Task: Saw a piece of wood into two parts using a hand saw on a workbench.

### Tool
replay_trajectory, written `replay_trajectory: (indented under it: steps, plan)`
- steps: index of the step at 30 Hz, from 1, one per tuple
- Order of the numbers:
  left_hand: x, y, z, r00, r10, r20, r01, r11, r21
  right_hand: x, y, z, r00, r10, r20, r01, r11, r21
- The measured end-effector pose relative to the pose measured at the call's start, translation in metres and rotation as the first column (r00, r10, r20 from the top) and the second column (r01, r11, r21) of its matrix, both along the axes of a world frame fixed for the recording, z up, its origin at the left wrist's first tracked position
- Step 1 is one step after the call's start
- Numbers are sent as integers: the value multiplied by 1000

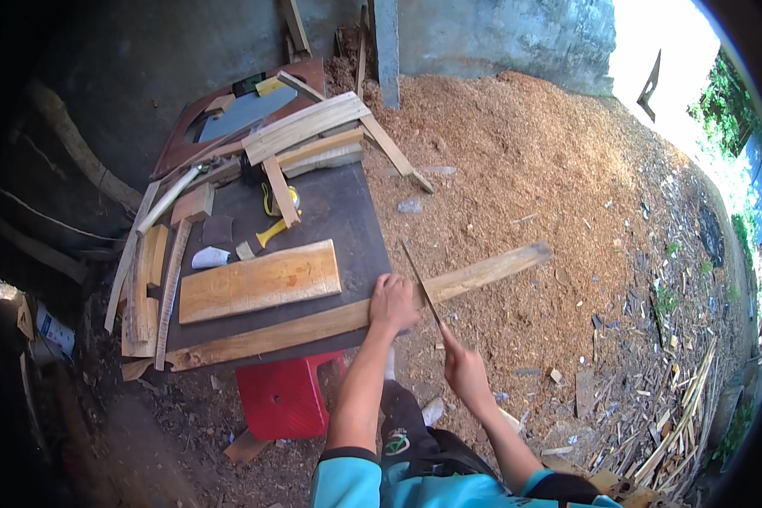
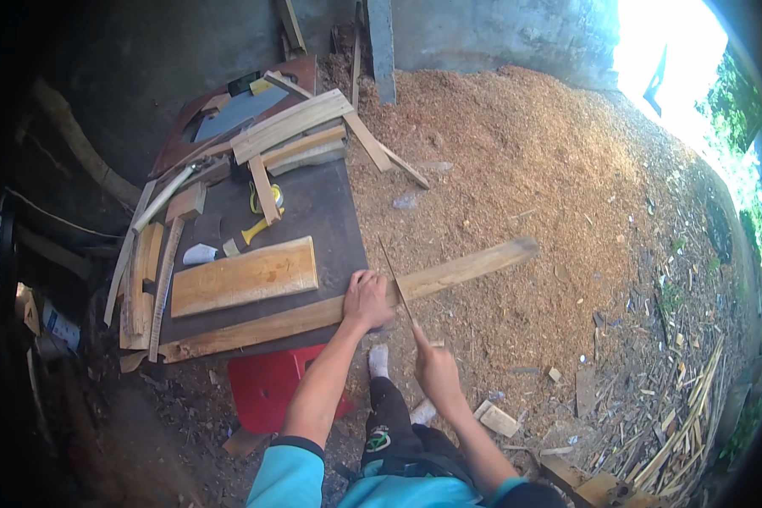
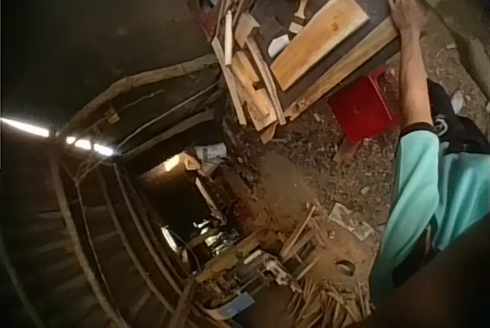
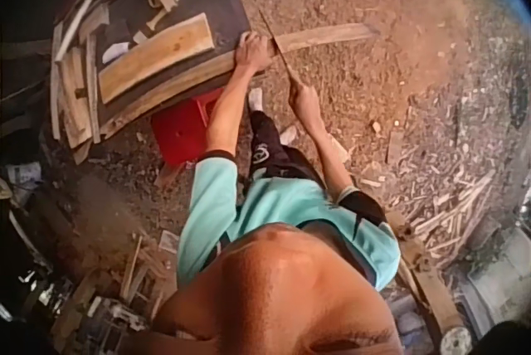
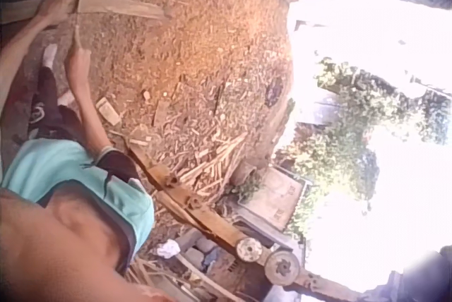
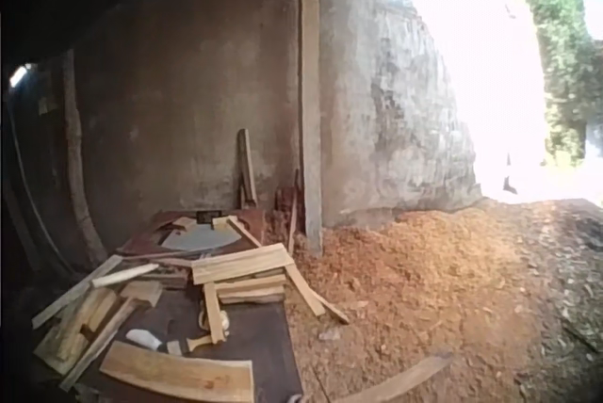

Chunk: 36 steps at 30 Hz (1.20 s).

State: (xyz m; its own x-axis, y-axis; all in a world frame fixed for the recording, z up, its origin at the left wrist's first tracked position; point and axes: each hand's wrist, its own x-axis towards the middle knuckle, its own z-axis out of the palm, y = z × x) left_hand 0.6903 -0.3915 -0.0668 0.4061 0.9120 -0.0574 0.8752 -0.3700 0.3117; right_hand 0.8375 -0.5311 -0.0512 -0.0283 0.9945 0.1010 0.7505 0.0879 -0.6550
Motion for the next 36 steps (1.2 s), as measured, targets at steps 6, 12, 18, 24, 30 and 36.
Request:
replay_trajectory:
  steps: [6, 12, 18, 24, 30, 36]
  plan:
    - [-6, -2, 0, 1000, -3, 11, 4, 1000, -20, -24, 2, -9, 985, -104, -137, 102, 995, -21]
    - [4, -3, -11, 999, -29, 35, 27, 998, 63, -7, 31, 0, 980, -82, -182, 86, 996, 19]
    - [-13, -1, -15, 999, -12, 39, 9, 997, 80, -28, -18, 7, 995, -58, 76, 65, 994, -91]
    - [10, 4, -6, 997, -45, 57, 44, 999, 20, -17, 54, -16, 995, -97, -13, 97, 994, 39]
    - [0, -1, -21, 999, -44, 9, 43, 997, 60, -16, -8, -1, 998, -69, 3, 68, 988, -137]
    - [-14, -4, -20, 1000, -15, 26, 15, 1000, 13, -26, -33, -23, 992, -58, -113, 73, 989, 128]
